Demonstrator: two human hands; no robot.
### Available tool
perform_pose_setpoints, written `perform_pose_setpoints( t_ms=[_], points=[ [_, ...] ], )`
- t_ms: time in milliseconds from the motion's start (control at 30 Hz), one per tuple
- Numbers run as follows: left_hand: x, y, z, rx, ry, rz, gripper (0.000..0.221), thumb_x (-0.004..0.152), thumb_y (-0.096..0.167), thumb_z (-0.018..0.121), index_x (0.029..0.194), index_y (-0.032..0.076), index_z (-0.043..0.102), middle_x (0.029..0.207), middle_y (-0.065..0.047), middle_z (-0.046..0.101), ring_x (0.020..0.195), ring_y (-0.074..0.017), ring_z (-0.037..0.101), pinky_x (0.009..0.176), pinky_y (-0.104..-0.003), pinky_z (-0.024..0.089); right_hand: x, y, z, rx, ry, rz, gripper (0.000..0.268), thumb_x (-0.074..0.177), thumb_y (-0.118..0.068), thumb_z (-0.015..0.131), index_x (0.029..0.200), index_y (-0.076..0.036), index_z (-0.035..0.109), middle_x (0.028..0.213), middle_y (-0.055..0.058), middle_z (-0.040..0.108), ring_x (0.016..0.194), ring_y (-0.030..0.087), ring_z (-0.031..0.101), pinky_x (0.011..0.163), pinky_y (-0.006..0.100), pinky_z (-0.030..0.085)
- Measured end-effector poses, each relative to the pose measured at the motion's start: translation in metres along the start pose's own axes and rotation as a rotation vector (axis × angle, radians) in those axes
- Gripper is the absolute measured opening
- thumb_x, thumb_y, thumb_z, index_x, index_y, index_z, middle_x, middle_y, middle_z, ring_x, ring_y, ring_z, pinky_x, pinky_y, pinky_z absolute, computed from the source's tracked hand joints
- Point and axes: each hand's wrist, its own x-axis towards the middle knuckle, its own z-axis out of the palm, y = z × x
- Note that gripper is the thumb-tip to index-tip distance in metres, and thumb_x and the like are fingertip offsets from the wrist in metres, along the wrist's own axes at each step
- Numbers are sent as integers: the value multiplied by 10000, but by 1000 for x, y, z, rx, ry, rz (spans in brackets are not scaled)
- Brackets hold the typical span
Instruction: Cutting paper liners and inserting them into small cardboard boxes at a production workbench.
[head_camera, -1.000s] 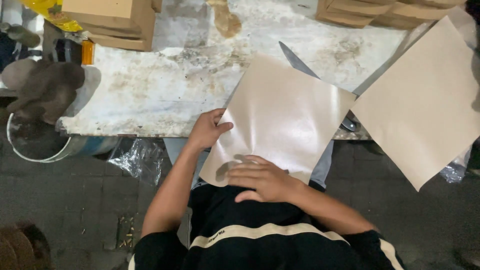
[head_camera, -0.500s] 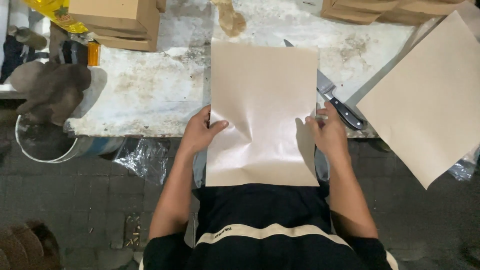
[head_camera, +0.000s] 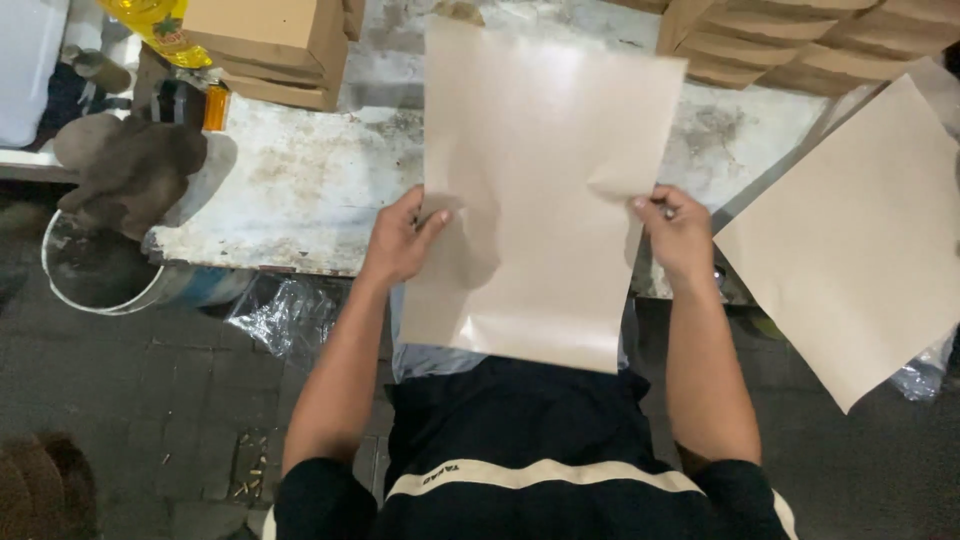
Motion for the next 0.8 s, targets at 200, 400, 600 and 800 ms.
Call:
perform_pose_setpoints(
  t_ms=[200, 400, 600, 800],
  points=[
    [38, 65, -26, 84, 285, 283, 44, 905, 84, 684, 934, 78, 716, 923, -5, 728, 922, -91, 625, 777, -308, 515, 28, -66, -34, 255, 91, -494, 215, 1035, -188, 697, 1040, 5, 601, 891, 153, 661, 828, 235, 682, 726, 342, 622],
    [27, 95, -30, 39, 188, 689, 183, 999, 166, 598, 994, 19, 707, 1099, -149, 724, 1209, -356, 597, 1111, -402, 327, 25, -67, -45, 120, -178, -889, 270, 977, -163, 652, 1032, 100, 624, 1137, 336, 625, 1149, 451, 592, 1021, 460, 441],
    [-10, 13, -12, 444, 65, 733, 189, 864, 58, 739, 1048, 20, 721, 1180, -180, 699, 1189, -409, 601, 1052, -490, 429, -25, -4, -19, -105, -403, -421, 245, 888, -146, 635, 1104, -95, 738, 1348, 144, 606, 1268, 337, 533, 1111, 414, 369],
    [-42, -37, -20, 812, -111, 627, 340, 816, -17, 665, 1078, 181, 751, 1260, -19, 681, 1303, -270, 540, 1089, -404, 401, -46, 32, -13, -477, -314, -470, 261, 982, -130, 561, 1083, -245, 773, 1219, 3, 706, 1127, 258, 590, 1058, 358, 432]
  ],
)
